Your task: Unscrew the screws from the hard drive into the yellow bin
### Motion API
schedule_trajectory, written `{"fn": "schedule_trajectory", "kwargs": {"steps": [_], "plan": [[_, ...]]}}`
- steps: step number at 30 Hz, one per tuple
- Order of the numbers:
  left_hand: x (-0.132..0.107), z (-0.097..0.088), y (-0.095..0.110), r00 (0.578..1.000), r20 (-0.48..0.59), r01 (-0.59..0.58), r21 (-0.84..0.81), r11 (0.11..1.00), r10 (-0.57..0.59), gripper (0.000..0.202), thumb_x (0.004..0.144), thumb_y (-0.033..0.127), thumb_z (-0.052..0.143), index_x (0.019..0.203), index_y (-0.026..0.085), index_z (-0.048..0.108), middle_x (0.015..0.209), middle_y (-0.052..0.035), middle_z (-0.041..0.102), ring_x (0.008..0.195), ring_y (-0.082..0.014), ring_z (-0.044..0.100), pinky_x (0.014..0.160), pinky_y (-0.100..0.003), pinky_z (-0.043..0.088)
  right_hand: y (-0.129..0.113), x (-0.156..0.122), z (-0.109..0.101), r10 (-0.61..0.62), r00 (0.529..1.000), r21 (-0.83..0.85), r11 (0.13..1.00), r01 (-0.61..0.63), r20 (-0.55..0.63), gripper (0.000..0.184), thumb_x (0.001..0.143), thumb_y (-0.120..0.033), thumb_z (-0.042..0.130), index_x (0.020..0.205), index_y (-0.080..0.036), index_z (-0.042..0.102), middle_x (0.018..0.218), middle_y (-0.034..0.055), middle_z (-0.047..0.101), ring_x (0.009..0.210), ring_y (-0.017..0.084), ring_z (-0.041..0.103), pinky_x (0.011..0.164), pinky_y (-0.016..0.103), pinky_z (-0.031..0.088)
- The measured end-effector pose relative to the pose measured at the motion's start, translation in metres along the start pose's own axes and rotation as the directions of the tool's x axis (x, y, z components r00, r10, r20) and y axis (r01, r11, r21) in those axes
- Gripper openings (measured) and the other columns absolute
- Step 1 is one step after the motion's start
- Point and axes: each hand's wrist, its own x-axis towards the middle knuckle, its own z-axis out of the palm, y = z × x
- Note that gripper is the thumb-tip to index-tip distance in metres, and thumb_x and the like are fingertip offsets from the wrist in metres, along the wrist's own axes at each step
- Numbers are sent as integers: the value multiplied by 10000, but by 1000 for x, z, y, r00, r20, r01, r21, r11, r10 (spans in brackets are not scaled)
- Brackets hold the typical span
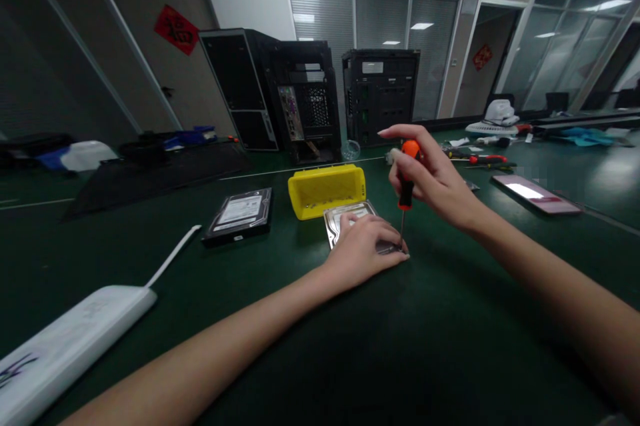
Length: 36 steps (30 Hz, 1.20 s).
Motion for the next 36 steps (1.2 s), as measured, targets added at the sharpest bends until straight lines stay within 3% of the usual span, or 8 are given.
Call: {"fn": "schedule_trajectory", "kwargs": {"steps": [2,5,20,24,27,32,36], "plan": [[0,-1,0,1000,-1,0,-11,1000,0,126,801,332,600,854,263,690,981,5,681,1032,-236,518,917,-449,201,-2,1,-1,12,999,34,999,-14,53,345,907,-447,338,1180,-255,425,668,-20,478,520,89,447,441,208,392],[0,-2,1,1000,-2,-4,-17,1000,4,114,804,320,598,849,269,689,983,16,682,1037,-230,517,915,-440,201,-4,2,-2,0,997,45,999,-4,78,336,901,-445,361,1139,-229,460,687,-13,503,525,82,461,438,199,386],[1,-3,-2,1000,30,-5,-2,1000,5,140,781,324,618,891,275,690,1010,0,681,1087,-246,493,939,-477,192,-3,2,-3,-102,994,-174,981,92,-50,198,836,-363,524,961,-210,515,801,-2,513,676,109,501,596,245,430],[1,-2,-2,1000,21,-6,-9,1000,6,117,776,306,624,873,285,686,996,17,684,1091,-248,492,941,-486,183,1,3,0,-75,996,13,997,76,-55,171,831,-348,534,911,-209,473,786,-6,499,698,108,534,659,263,466],[0,-1,-2,1000,19,-4,3,1000,4,123,778,308,620,877,280,688,994,12,685,1086,-246,495,940,-480,190,3,3,6,3,1000,189,982,1,-24,213,849,-362,503,1013,-250,424,695,-39,438,532,80,463,555,248,470],[0,-1,-2,1000,20,1,11,1000,-1,134,784,318,612,885,278,690,1004,6,682,1076,-244,500,939,-472,193,2,2,14,81,996,350,934,-67,-25,262,900,-440,341,1065,-253,422,685,-35,393,483,75,366,425,202,386],[0,-1,-4,1000,12,-4,2,1000,4,138,786,339,611,887,286,690,1012,9,681,1074,-247,502,939,-462,195,1,3,13,86,996,384,920,-82,7,260,896,-431,363,1064,-244,426,712,-31,403,508,73,382,427,188,378]]}}
